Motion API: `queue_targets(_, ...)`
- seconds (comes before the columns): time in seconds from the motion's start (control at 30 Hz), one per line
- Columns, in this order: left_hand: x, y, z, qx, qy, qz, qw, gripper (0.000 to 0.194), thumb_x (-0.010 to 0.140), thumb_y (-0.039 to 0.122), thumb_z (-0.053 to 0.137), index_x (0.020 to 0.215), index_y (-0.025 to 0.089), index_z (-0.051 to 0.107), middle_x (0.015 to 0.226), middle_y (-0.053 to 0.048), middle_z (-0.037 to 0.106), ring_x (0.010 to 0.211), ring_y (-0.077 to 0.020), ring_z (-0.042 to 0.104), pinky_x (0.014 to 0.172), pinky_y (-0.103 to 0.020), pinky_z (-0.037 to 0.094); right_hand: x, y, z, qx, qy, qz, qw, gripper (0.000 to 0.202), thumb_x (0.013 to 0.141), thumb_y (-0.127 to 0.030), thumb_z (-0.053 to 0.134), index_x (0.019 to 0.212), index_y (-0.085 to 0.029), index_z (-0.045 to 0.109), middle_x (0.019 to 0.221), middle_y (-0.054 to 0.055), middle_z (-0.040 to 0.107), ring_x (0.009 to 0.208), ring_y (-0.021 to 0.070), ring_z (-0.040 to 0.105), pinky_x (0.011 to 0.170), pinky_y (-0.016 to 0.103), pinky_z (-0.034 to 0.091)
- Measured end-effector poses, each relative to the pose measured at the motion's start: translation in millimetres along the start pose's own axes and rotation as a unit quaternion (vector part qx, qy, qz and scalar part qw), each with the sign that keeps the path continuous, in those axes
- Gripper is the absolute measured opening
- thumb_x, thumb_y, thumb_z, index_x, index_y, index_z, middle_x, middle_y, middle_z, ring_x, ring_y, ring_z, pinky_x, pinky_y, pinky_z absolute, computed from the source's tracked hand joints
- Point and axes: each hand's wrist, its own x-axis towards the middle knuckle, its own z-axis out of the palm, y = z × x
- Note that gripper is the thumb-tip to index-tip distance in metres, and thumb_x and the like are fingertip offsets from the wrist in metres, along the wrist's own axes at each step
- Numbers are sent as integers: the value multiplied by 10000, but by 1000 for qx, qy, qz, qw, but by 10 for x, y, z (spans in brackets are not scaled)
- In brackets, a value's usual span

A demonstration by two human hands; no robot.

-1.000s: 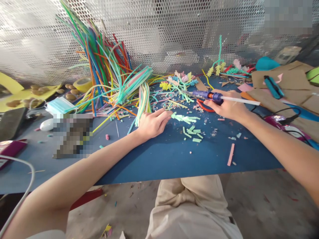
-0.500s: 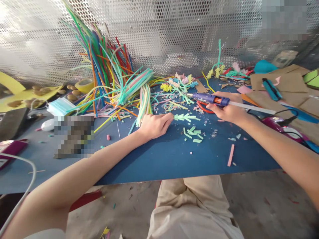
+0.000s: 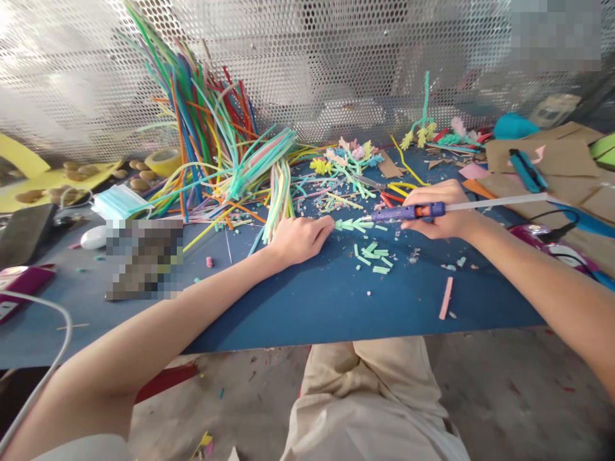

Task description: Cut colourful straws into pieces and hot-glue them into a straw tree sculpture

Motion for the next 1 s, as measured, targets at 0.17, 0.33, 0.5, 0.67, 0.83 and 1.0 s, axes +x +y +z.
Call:
queue_targets(0.17, -4, 4, 3, 1, 0, -2, 1000, 448, 1101, 460, 306, 1163, 293, 717, 877, -61, 786, 701, -223, 703, 624, -309, 431, 11, -37, 42, -15, 15, -48, 999, 424, 848, -659, 730, 809, -238, 704, 854, 47, 789, 746, 223, 725, 681, 339, 475)
queue_targets(0.33, -8, 10, 3, -4, 9, 2, 1000, 446, 1105, 453, 305, 1148, 285, 715, 877, -62, 788, 699, -214, 701, 607, -301, 399, 41, -76, 38, -29, 10, -63, 998, 456, 890, -669, 679, 797, -222, 679, 839, 54, 788, 678, 190, 675, 640, 321, 431)
queue_targets(0.5, -8, 11, -2, -4, 10, 2, 1000, 440, 1104, 452, 308, 1134, 290, 716, 866, -58, 786, 690, -221, 698, 590, -303, 376, 50, -78, 35, -23, 10, -83, 996, 412, 884, -638, 702, 828, -230, 696, 854, 52, 793, 689, 201, 691, 628, 322, 434)
queue_targets(0.67, -3, 6, 1, -11, 6, 2, 1000, 442, 1104, 459, 304, 1135, 286, 710, 874, -62, 789, 697, -220, 703, 604, -302, 395, 46, -86, 49, -29, 1, -71, 997, 415, 885, -648, 691, 832, -236, 710, 874, 63, 807, 733, 218, 719, 647, 326, 448)
queue_targets(0.83, -1, 0, 7, -16, 2, 1, 1000, 424, 1102, 450, 314, 1138, 291, 706, 878, -55, 791, 704, -215, 706, 623, -296, 417, 48, -110, 62, -26, 0, -68, 997, 383, 886, -620, 701, 845, -239, 722, 901, 59, 818, 730, 220, 731, 643, 330, 432)
queue_targets(1.0, 0, 1, 4, -2, 3, 6, 1000, 432, 1106, 449, 304, 1143, 292, 705, 883, -54, 792, 702, -216, 709, 604, -296, 402, 45, -106, 64, -27, 3, -65, 997, 407, 879, -642, 706, 856, -236, 725, 940, 65, 827, 744, 225, 742, 648, 338, 446)
